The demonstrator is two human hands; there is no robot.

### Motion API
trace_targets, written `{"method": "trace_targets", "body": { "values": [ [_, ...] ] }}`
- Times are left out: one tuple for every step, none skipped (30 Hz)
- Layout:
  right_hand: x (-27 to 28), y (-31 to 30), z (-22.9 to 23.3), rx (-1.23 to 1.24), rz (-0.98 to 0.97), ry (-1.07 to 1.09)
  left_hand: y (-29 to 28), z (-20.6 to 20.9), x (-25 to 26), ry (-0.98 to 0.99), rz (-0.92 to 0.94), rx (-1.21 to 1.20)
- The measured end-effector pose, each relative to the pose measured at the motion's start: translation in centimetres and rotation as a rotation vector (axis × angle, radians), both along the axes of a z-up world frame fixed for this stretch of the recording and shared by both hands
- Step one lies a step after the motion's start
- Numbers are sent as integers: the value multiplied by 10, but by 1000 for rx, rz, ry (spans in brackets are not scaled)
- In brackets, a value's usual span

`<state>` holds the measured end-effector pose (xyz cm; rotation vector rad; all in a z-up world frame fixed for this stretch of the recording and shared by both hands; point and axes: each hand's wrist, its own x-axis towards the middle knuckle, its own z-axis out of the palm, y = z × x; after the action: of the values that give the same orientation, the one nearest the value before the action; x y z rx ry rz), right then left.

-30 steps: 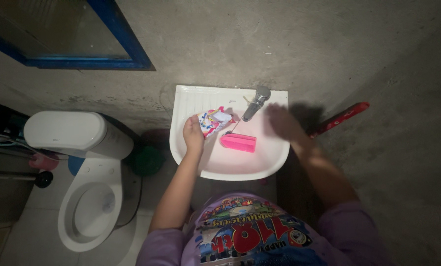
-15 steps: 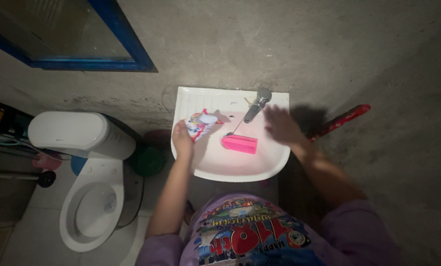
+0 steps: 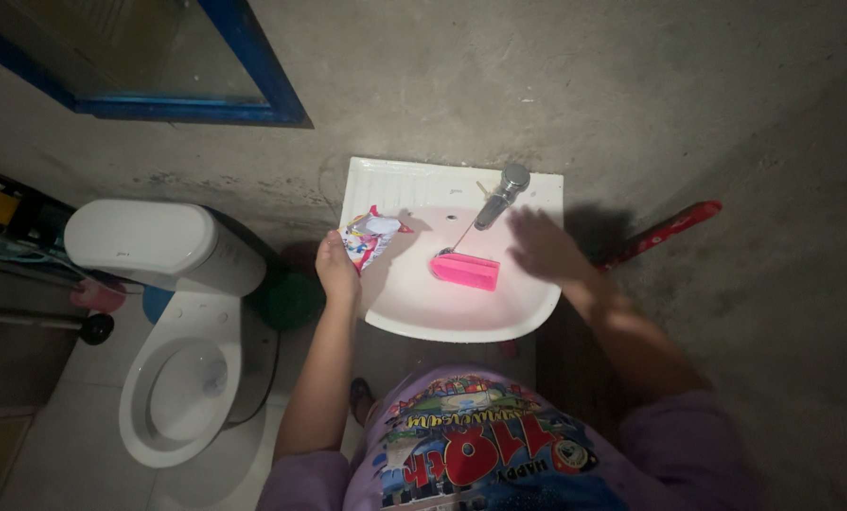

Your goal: The person organizes items on a bathroom shelf, then uses a pink scrubber and a packet of detergent to clean the sink basin and faucet. They rinse the scrubber and detergent packet under running water and scrub the sink repeatedly.

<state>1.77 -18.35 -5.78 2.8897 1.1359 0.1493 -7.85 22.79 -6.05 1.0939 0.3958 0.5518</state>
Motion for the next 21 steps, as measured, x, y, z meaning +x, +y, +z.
{"method": "trace_targets", "body": {
  "values": [
    [-5,6,7,-52,47,-10,-1,-1,-1,-8,-4,-6],
    [-10,10,17,-88,16,11,-3,-1,-2,43,-4,2],
    [-15,15,29,-123,-15,33,-3,-1,-3,94,-4,11],
    [-21,20,42,-158,-46,54,-3,0,-6,145,-5,20],
    [-29,23,56,-248,-75,60,-2,2,-9,113,-1,9],
    [-39,26,68,-338,-104,65,0,3,-12,82,3,-2],
    [-49,28,79,-428,-134,69,3,4,-14,50,7,-12],
    [-57,32,87,-523,-164,168,6,5,-16,52,22,-1],
    [-65,37,93,-620,-192,267,10,5,-19,55,38,9],
    [-72,43,95,-716,-219,367,14,4,-20,58,54,18],
    [-80,49,95,-732,-183,504,18,3,-22,46,64,5],
    [-87,56,92,-745,-146,641,22,0,-24,33,74,-7],
    [-95,61,88,-755,-110,779,25,-2,-27,21,83,-20],
    [-103,66,83,-715,11,800,28,-4,-28,-15,75,-53],
    [-108,72,78,-672,129,820,29,-7,-28,-51,66,-85],
    [-112,78,73,-562,128,881,29,-9,-27,-88,56,-118],
    [-117,84,69,-449,125,942,29,-11,-27,-95,57,-124],
    [-121,87,68,-335,121,1000,28,-12,-27,-103,58,-131],
    [-122,88,69,-358,143,933,27,-13,-28,-112,60,-137],
    [-124,88,72,-381,164,865,27,-13,-28,-103,62,-149],
    [-126,88,76,-403,187,798,28,-13,-30,-92,65,-160]
  ]
}}
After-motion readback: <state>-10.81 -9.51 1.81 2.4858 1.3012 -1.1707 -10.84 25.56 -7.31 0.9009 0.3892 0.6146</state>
